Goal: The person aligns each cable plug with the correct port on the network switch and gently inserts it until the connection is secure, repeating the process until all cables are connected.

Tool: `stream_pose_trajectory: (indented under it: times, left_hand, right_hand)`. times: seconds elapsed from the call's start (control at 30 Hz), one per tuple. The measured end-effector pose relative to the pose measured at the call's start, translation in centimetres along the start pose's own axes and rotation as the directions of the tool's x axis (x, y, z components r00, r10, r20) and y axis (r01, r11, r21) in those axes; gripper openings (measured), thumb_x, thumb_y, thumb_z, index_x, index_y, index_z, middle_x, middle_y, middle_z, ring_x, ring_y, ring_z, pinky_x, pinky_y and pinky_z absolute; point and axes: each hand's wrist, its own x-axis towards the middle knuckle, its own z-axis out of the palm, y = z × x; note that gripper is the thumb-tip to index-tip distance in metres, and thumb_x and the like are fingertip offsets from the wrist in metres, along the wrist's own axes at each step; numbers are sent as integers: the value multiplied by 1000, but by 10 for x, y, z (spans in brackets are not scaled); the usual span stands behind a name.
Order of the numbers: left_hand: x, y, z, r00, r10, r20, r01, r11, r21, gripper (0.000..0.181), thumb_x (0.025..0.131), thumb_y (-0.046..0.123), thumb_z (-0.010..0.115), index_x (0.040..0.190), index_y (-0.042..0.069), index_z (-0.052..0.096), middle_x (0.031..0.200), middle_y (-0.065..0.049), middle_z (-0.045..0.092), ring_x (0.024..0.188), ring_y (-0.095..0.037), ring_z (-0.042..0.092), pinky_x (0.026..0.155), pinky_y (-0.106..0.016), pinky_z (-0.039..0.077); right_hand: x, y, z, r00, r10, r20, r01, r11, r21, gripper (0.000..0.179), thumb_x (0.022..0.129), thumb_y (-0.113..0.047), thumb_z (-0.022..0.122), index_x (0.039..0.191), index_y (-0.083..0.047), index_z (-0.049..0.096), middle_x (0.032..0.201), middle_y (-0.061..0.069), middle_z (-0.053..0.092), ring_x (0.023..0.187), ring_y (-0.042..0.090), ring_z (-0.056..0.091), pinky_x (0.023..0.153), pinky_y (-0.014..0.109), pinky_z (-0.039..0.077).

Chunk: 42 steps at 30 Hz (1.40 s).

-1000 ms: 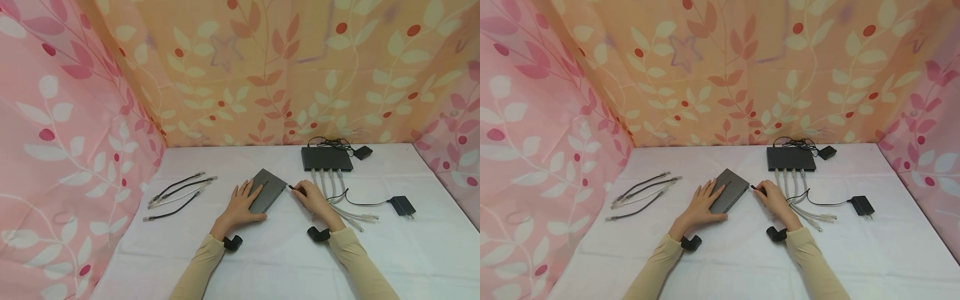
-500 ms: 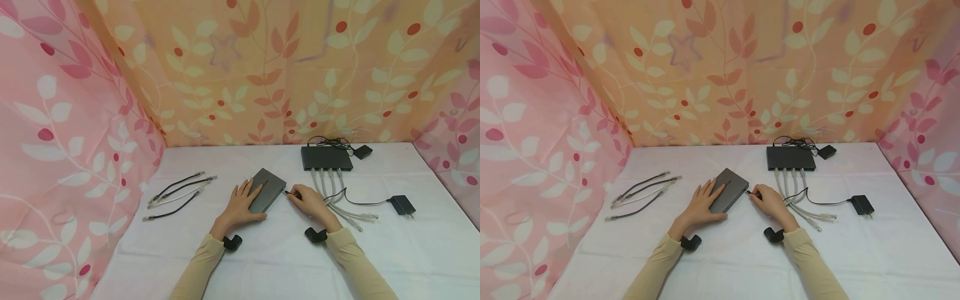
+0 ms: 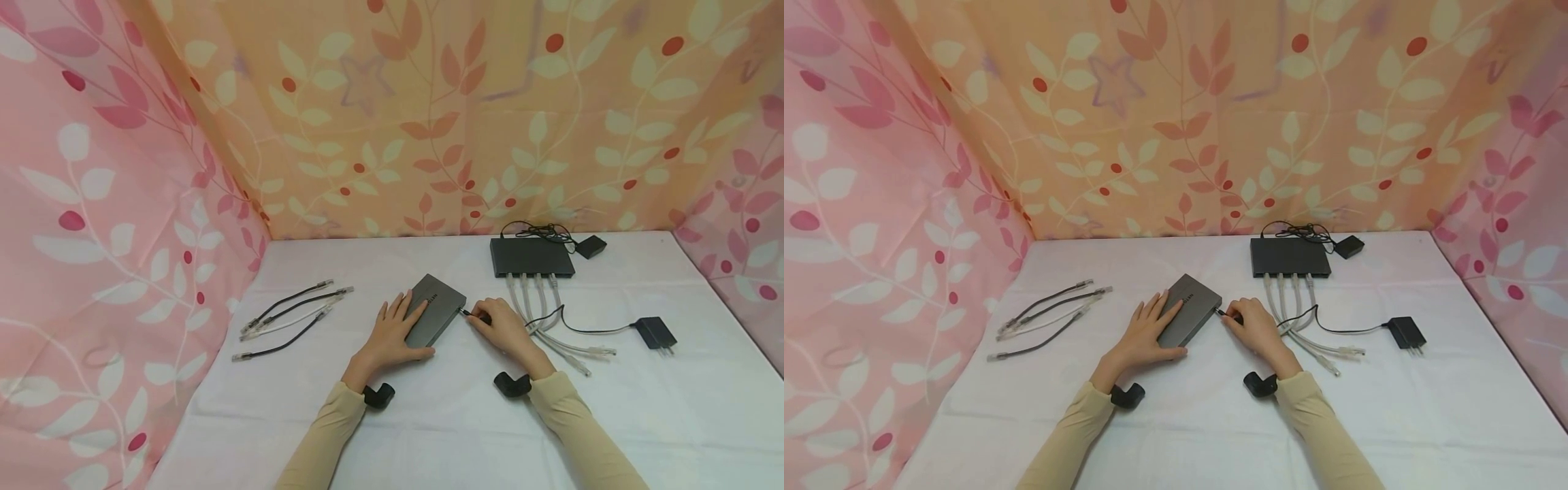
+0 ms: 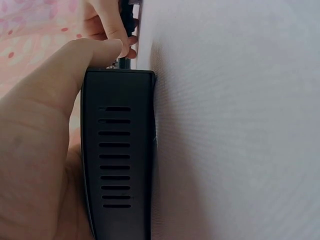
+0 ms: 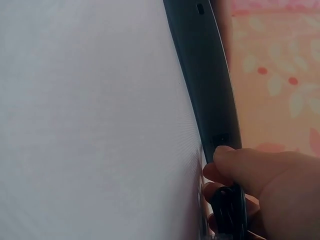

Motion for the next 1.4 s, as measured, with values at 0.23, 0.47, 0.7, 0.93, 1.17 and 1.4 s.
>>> stream_pose_trajectory:
  times: [0.23, 0.47, 0.7, 0.93, 1.17, 1.4]
  left_hand:
    - [-1, 1, -2, 1000, 5, 1, -5, 1000, 2, 96, 75, 71, 54, 150, 25, 16, 155, -13, 7, 142, -33, 9, 110, -57, 11]
    - [0, 1, -3, 1000, -6, 15, 6, 1000, 3, 96, 75, 71, 54, 150, 26, 14, 156, -12, 6, 143, -31, 5, 111, -56, 9]
    - [0, 1, -3, 1000, 3, 1, -3, 1000, -3, 96, 75, 70, 55, 150, 24, 16, 155, -14, 7, 142, -33, 8, 110, -57, 10]
    - [0, 2, -4, 1000, 1, 9, -1, 1000, -5, 96, 75, 71, 55, 150, 25, 15, 155, -13, 6, 142, -32, 6, 110, -57, 9]
    - [0, 1, -4, 1000, -5, 25, 5, 1000, 3, 96, 75, 71, 54, 150, 26, 13, 156, -12, 5, 142, -31, 7, 111, -54, 11]
    - [0, 3, -6, 999, 11, 30, -10, 1000, -22, 96, 75, 67, 57, 150, 23, 15, 155, -14, 6, 142, -31, 8, 111, -52, 13]
  right_hand:
    - [0, 2, 0, 1000, -9, -5, 9, 1000, 4, 11, 85, -27, 68, 78, -19, 65, 75, -6, 59, 74, 13, 47, 64, 30, 36]
    - [0, 4, 2, 1000, -22, -9, 22, 1000, 11, 10, 85, -27, 68, 79, -19, 66, 76, -6, 60, 74, 13, 47, 65, 30, 37]
    - [1, 5, 1, 999, -38, -18, 38, 999, 24, 10, 84, -26, 68, 78, -18, 66, 76, -5, 60, 73, 13, 47, 65, 30, 38]
    - [1, 4, 1, 999, -26, -27, 27, 999, 26, 10, 84, -26, 69, 78, -19, 67, 75, -5, 60, 72, 13, 48, 65, 30, 38]
    - [3, 1, 4, 1000, 4, -27, -3, 1000, 25, 12, 85, -27, 68, 77, -18, 67, 75, -4, 60, 74, 14, 47, 65, 30, 37]
    - [3, -1, 6, 999, -11, -44, 13, 999, 37, 12, 84, -21, 70, 75, -14, 66, 74, -2, 58, 72, 15, 45, 64, 30, 36]
